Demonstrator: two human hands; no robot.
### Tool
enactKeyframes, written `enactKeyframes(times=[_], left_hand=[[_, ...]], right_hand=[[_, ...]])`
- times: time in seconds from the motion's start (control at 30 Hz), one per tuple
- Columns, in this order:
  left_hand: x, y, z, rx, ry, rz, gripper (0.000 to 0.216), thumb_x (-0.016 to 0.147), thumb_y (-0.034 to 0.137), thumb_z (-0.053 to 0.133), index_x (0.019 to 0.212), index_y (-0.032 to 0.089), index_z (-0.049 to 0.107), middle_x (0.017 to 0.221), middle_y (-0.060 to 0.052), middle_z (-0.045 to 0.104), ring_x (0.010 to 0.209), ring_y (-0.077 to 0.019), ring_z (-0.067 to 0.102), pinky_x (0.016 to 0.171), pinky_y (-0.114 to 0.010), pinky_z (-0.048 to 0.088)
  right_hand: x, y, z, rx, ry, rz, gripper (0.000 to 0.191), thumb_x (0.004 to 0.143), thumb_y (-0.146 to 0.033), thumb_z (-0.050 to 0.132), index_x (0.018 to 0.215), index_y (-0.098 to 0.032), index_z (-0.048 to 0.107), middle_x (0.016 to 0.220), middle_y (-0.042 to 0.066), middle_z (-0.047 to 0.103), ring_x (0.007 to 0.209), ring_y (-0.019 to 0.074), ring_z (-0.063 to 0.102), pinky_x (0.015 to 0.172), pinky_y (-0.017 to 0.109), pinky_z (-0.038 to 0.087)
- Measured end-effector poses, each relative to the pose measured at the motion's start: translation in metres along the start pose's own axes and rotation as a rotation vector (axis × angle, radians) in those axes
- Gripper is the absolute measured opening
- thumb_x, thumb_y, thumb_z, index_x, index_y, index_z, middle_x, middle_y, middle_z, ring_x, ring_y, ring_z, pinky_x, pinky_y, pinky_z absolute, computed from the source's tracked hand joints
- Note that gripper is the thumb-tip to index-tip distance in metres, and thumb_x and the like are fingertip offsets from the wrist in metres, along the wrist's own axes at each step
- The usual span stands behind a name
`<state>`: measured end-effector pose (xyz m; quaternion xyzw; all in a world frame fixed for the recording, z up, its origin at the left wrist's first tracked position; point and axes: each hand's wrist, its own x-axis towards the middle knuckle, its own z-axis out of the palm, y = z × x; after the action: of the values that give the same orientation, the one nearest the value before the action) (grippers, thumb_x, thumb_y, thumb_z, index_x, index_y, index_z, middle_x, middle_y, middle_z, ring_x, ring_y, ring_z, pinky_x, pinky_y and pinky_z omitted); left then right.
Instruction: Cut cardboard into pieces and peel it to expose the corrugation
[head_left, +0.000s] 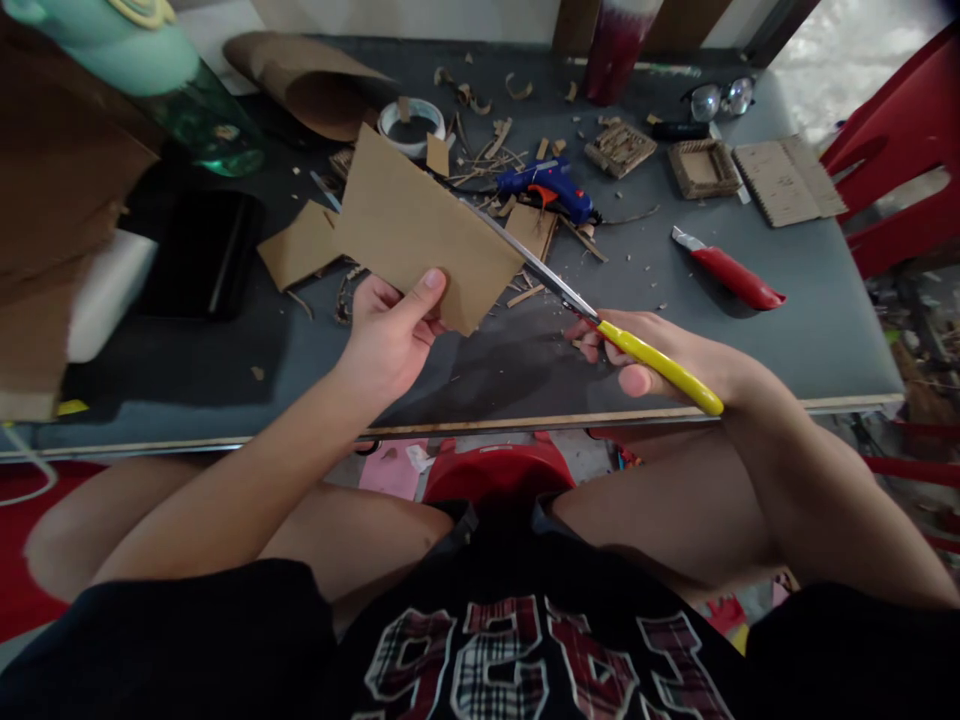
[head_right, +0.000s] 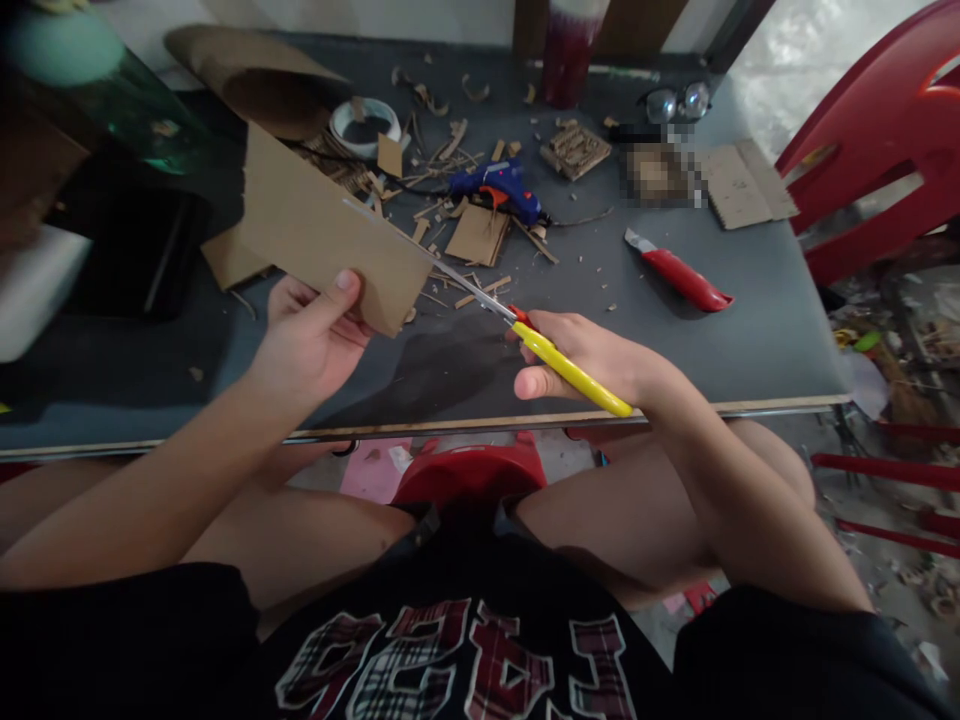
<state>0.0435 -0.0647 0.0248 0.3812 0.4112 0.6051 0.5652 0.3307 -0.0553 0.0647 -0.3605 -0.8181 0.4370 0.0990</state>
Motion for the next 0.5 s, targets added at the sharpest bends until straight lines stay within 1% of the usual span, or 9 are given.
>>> enactKeyframes(times=[0.07, 0.13, 0.23, 0.33, 0.4, 0.5], left_hand=[[-0.0011, -0.0002, -0.0012, 0.019, -0.001, -0.022, 0.037, 0.064, 0.047, 0.094, 0.082, 0.025, 0.071, 0.099, -0.002, 0.079, 0.098, -0.0237, 0.074, 0.077, -0.033, 0.065], [-0.0020, -0.0006, -0.0007, 0.008, 0.000, -0.022, 0.037, 0.063, 0.047, 0.095, 0.080, 0.024, 0.070, 0.098, -0.001, 0.079, 0.094, -0.0234, 0.075, 0.074, -0.033, 0.066], [-0.0029, -0.0016, 0.0020, -0.016, -0.003, -0.002, 0.039, 0.062, 0.045, 0.096, 0.078, 0.023, 0.068, 0.094, -0.001, 0.078, 0.088, -0.0237, 0.075, 0.072, -0.033, 0.066], [-0.0038, -0.0024, 0.0037, 0.004, -0.011, 0.031, 0.040, 0.063, 0.046, 0.095, 0.084, 0.025, 0.069, 0.092, -0.002, 0.078, 0.093, -0.0254, 0.075, 0.072, -0.034, 0.066], [-0.0049, -0.0020, 0.0037, 0.017, -0.013, 0.037, 0.040, 0.066, 0.045, 0.094, 0.090, 0.025, 0.070, 0.090, -0.003, 0.077, 0.097, -0.0264, 0.075, 0.073, -0.035, 0.066], [-0.0074, 0.0004, 0.0038, 0.014, -0.006, 0.014, 0.041, 0.067, 0.041, 0.093, 0.096, 0.024, 0.071, 0.088, -0.004, 0.076, 0.100, -0.0272, 0.074, 0.075, -0.034, 0.066]], right_hand=[[0.0000, -0.0011, 0.0003, 0.009, -0.001, -0.010, 0.088, 0.072, -0.098, 0.040, 0.099, -0.016, 0.056, 0.087, 0.007, 0.061, 0.071, 0.0155, 0.050, 0.066, 0.032, 0.043], [0.0002, -0.0023, 0.0005, 0.006, -0.003, -0.003, 0.087, 0.071, -0.098, 0.041, 0.097, -0.016, 0.055, 0.086, 0.007, 0.060, 0.071, 0.0153, 0.049, 0.066, 0.032, 0.043], [0.0001, -0.0039, 0.0015, 0.011, -0.001, 0.043, 0.094, 0.069, -0.100, 0.038, 0.103, -0.014, 0.058, 0.088, 0.007, 0.061, 0.072, 0.0157, 0.050, 0.067, 0.031, 0.043], [-0.0010, -0.0040, 0.0029, 0.014, 0.026, 0.074, 0.099, 0.072, -0.099, 0.034, 0.112, -0.012, 0.060, 0.090, 0.009, 0.063, 0.076, 0.0175, 0.054, 0.070, 0.031, 0.044], [-0.0018, -0.0038, 0.0036, -0.007, 0.039, 0.097, 0.099, 0.072, -0.099, 0.033, 0.110, -0.013, 0.062, 0.092, 0.011, 0.065, 0.079, 0.0197, 0.057, 0.072, 0.032, 0.044], [-0.0028, -0.0044, 0.0041, -0.057, 0.048, 0.130, 0.101, 0.066, -0.103, 0.032, 0.103, -0.014, 0.064, 0.089, 0.010, 0.066, 0.076, 0.0210, 0.058, 0.070, 0.033, 0.043]])
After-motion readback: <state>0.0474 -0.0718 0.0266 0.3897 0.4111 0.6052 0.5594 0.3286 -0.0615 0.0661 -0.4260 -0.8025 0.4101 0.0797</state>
